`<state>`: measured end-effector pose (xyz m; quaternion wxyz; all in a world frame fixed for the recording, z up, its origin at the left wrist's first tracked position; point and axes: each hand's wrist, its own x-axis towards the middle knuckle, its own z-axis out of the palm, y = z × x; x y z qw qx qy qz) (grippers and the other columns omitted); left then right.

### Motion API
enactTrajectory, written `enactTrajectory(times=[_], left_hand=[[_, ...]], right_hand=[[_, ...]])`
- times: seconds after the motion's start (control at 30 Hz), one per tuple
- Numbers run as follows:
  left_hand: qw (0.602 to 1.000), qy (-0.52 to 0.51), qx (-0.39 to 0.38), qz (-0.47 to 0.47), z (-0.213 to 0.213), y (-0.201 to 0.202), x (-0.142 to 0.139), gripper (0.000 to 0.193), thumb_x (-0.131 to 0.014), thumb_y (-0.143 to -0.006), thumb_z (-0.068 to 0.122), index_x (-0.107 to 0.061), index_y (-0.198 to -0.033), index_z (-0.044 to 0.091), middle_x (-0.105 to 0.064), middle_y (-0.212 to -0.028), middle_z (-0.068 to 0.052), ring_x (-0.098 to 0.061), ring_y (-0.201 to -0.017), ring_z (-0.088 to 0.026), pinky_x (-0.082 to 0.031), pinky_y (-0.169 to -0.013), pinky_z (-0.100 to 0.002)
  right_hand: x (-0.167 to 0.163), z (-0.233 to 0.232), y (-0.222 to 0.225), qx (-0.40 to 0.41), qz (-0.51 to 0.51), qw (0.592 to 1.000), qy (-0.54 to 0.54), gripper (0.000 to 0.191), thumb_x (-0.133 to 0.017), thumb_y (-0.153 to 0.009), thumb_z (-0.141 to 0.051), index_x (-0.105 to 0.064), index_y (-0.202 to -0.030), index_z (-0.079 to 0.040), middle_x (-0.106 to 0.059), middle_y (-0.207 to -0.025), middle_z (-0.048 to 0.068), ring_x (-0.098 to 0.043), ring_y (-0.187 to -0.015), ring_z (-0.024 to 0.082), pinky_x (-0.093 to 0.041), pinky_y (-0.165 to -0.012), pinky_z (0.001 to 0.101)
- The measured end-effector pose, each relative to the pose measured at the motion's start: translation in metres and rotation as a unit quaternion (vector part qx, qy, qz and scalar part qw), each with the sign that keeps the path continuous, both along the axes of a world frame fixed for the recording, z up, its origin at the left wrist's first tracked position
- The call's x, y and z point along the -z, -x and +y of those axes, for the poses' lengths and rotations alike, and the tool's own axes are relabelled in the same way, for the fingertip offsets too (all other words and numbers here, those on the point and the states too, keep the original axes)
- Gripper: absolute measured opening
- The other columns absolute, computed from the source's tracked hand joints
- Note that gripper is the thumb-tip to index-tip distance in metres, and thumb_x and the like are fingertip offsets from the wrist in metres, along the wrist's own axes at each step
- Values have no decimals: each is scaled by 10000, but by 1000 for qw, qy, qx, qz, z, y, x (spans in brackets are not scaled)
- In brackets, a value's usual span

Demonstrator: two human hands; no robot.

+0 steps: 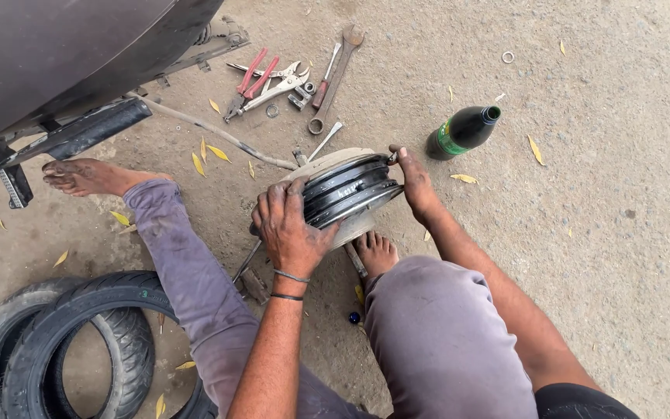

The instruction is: The person sits on the ground next to a scooter and works on a wheel hub with brake drum. They hold the drum assembly, align and press it onto the axle, rotate and reposition it repeatedly, and use a soda bottle to pour liquid around the hub while continuing to seat the drum by hand.

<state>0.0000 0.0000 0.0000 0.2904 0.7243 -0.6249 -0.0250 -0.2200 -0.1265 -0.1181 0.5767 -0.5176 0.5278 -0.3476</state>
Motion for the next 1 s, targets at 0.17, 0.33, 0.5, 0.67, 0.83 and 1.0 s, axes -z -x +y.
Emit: enactTrajectory(times=[0.17, 0.33, 0.5, 0.67, 0.83, 1.0], left_hand=[[1000, 0, -11, 8, -15, 11, 18, 870, -916, -592, 434, -588, -1327, 103, -569, -1229, -115, -526, -1166, -354, -381, -998, -547], [1000, -2, -25, 17, -18, 27, 14, 858, -925, -600, 440, -597, -1322, 113, -573, -1230, -107, -524, -1173, -350, -379, -987, -545], [1000, -7, -22, 0, -14, 43, 8, 872, -914, -548, 371, -607, -1328, 129, -574, -1217, -107, -521, -1176, -352, -383, -1022, -544], [1000, 4, -19, 6, -12, 39, -1, 868, -922, -542, 361, -605, -1313, 122, -576, -1219, -105, -525, -1186, -349, -379, -1042, -551], [1000, 0, -12, 19, -2, 29, 11, 850, -925, -569, 362, -608, -1319, 118, -574, -1223, -117, -524, -1185, -362, -382, -1036, -541], [1000, 12, 1, 15, -10, 23, 9, 867, -933, -585, 393, -599, -1329, 97, -569, -1208, -131, -523, -1177, -370, -383, -1025, -544]], right_hand=[[-31, 4, 8, -118, 327, 885, 310, 556, -427, -1061, -556, -586, -1227, -50, -365, -1677, 211, -314, -1559, 411, -219, -1209, 652], [-39, 24, 31, -132, 253, 906, 311, 612, -436, -1037, -529, -590, -1448, -103, -241, -1709, 193, -221, -1581, 415, -184, -1238, 620], [-27, 35, 38, -129, 180, 917, 331, 621, -456, -1055, -520, -581, -1481, -86, -219, -1714, 230, -215, -1587, 445, -199, -1277, 567], [-31, 21, 38, -87, 191, 960, 183, 585, -430, -1041, -523, -621, -1419, -120, -236, -1685, 224, -230, -1546, 437, -224, -1228, 554], [-27, 38, 34, -113, 200, 921, 314, 546, -493, -1030, -500, -646, -1352, -87, -359, -1674, 199, -297, -1568, 414, -223, -1258, 576], [-27, 19, 31, -60, 179, 956, 226, 545, -486, -1047, -527, -632, -1322, -79, -397, -1653, 171, -351, -1550, 380, -281, -1269, 521]])
